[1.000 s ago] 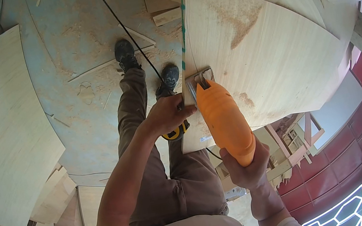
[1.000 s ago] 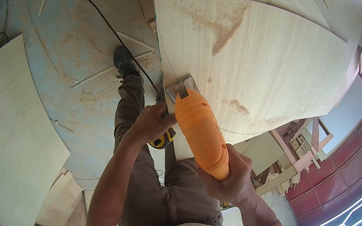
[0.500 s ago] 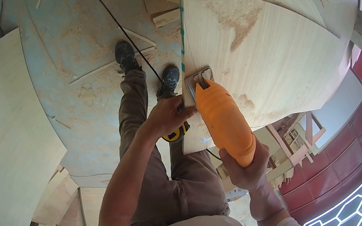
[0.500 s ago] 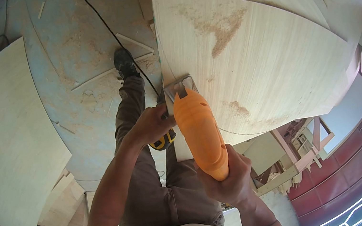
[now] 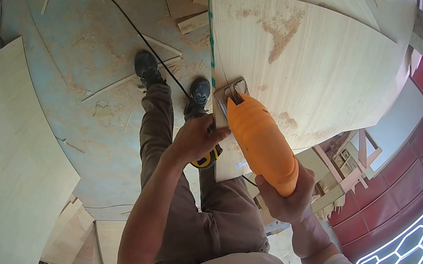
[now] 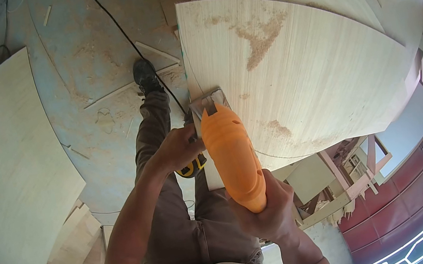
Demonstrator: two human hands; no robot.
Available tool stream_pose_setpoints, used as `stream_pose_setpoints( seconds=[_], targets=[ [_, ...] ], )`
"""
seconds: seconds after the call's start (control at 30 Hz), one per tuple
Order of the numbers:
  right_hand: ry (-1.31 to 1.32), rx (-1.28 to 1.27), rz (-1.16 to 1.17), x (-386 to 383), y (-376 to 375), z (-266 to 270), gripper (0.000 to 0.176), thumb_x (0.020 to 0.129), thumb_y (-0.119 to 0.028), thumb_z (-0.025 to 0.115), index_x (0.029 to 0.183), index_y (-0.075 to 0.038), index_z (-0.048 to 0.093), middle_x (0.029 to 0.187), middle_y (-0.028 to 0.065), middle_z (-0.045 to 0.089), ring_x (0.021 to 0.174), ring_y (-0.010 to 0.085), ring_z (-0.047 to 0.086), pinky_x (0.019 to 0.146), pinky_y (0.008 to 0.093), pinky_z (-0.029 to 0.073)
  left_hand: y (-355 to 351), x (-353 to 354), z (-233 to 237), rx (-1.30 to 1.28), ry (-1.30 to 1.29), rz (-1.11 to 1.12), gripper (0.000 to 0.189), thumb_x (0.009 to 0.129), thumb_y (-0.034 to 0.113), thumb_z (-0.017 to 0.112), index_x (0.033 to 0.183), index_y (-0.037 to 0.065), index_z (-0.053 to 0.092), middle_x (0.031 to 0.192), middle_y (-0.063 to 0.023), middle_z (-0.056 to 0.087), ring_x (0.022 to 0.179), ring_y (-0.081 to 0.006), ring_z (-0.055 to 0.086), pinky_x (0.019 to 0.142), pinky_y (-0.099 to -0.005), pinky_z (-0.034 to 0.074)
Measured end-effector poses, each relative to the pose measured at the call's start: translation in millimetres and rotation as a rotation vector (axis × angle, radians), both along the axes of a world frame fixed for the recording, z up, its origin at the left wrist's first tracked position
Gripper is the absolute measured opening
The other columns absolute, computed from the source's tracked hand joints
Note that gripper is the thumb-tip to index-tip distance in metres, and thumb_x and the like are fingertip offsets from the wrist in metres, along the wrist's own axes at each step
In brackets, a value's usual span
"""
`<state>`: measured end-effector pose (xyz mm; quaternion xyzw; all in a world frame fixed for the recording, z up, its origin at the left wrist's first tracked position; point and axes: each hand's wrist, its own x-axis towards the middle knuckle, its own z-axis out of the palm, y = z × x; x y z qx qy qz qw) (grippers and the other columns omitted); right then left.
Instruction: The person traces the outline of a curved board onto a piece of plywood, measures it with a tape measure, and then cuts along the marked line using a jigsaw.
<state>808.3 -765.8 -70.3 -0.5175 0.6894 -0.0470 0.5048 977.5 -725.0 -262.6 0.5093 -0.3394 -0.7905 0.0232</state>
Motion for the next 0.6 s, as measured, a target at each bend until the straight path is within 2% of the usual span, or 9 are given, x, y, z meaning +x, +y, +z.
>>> stream_pose_setpoints(
  seconds=[0.6],
  targets=[
    [-0.01, 0.007, 0.003, 4.2, -6.6, 0.5, 0.031, 0.078, -0.007, 0.084, 0.096, 0.005, 0.062, 0.078, 0.0123, 0.071, 0.065, 0.0222, 0.074, 0.058, 0.032, 0.057, -4.0, 1.1, 2.2, 0.048, 0.015, -0.017, 0.041, 0.093, 0.038, 0.073, 0.103, -0.001, 0.07, 0.085, -0.0167, 0.073, 0.082, -0.0292, 0.074, 0.075, -0.0422, 0.055]
  ],
)
